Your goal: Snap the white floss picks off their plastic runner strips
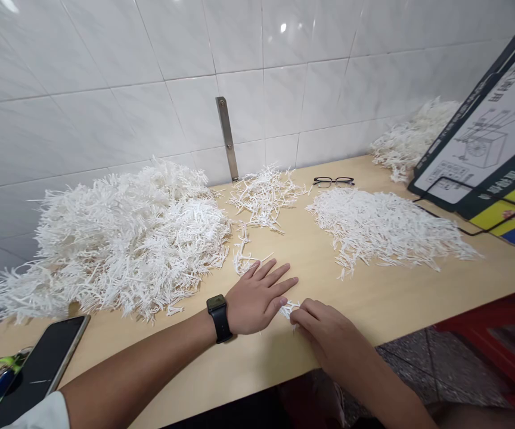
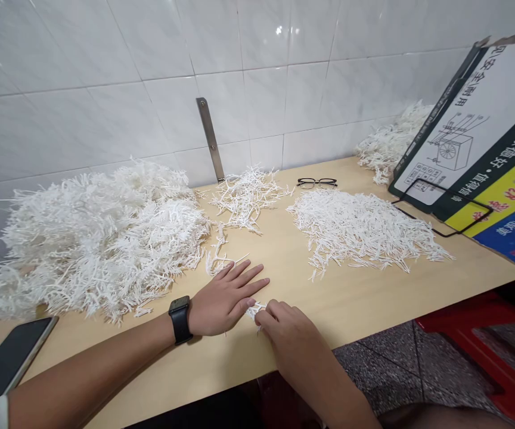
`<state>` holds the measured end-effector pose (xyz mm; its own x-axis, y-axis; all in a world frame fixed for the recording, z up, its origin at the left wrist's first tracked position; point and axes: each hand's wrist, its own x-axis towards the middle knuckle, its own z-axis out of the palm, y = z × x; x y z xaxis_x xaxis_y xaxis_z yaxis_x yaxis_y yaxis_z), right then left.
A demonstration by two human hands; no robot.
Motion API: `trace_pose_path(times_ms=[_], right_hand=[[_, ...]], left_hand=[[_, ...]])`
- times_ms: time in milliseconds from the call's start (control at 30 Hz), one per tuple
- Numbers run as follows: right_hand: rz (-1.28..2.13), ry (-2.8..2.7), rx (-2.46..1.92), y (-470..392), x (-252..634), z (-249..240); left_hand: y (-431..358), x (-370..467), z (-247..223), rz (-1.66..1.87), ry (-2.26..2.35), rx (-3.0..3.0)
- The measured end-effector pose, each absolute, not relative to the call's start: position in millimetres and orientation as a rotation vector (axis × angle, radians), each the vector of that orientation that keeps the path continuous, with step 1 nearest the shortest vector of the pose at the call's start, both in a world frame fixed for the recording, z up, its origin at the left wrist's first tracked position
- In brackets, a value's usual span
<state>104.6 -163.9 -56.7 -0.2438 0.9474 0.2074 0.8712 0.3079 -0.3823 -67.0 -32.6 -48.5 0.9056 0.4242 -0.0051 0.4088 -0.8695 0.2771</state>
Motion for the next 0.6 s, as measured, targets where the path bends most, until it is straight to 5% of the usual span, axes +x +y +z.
trace_pose_path(times_ms=[267, 600], right_hand=[[0.126, -2.236, -1.612, -157, 101, -60], [0.37, -2.263, -1.371, -185, 87, -55]], left_hand=[[-33, -67, -45, 0.037, 0.643, 2.782], [-33, -65, -46, 0.006, 0.658, 2.78]])
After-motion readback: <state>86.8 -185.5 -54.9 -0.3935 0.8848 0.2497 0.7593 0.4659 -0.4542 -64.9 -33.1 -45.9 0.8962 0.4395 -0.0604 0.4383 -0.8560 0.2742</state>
